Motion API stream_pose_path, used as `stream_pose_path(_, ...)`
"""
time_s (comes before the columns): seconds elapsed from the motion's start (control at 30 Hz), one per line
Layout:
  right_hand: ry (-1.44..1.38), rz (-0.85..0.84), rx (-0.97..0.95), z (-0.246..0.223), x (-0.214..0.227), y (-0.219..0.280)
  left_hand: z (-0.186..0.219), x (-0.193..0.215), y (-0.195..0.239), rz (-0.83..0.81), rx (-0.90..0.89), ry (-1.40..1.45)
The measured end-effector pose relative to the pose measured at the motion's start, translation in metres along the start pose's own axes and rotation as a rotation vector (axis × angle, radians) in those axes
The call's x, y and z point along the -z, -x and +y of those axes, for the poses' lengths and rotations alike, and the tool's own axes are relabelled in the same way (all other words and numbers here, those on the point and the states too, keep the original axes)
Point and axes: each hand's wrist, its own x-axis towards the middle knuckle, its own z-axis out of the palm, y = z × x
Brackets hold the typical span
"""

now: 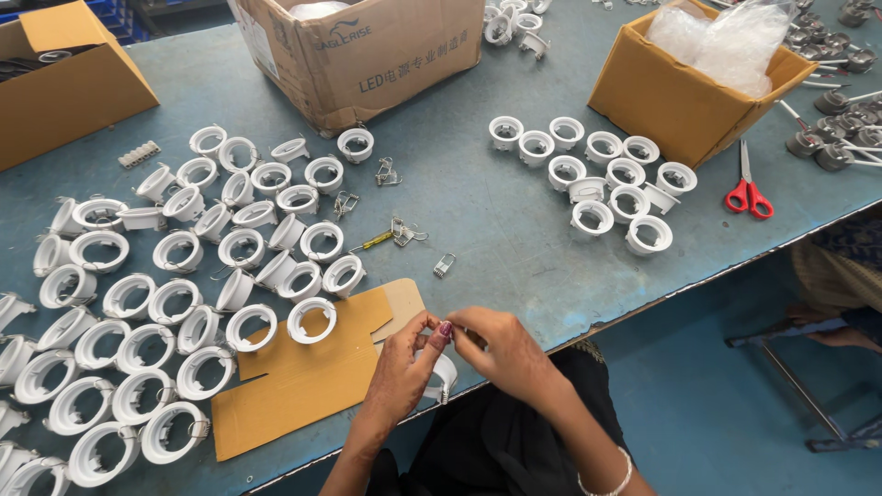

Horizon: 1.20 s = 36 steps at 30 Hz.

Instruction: The person assembles white plastic LED lamp holders by inserting metal spring clips into the sockets. They repeatedly pick up a holder, insert a clip, and place the completed unit on the table.

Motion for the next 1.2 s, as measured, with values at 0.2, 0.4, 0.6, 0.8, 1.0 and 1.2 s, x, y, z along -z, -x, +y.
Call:
stream_pose_path(0.2,0.034,0.265,-0.028,-0.003,-0.017,0.022,0.004,-0.013,0.001,0.007,-0.139,0.059)
stream_pose_path(0.4,0.028,0.387,-0.120,-0.001,-0.022,0.029,-0.004,-0.026,0.005,0.022,-0.082,0.182)
stream_pose_path(0.6,-0.049,0.261,-0.113,-0.005,-0.009,0.031,-0.023,-0.024,-0.007,-0.113,0.046,0.553)
stream_pose_path(0.8,-0.169,0.038,-0.177,-0.004,0.010,0.032,-0.028,-0.024,-0.011,-0.131,0.131,0.525)
stream_pose_path(1.0,-0.057,0.250,-0.113,0.008,-0.003,0.035,-0.020,-0.035,-0.017,-0.055,0.139,0.598)
stream_pose_path(1.2,-0.648,0.337,-0.135,0.044,0.007,0.043,-0.010,-0.019,-0.013,-0.174,0.294,0.987)
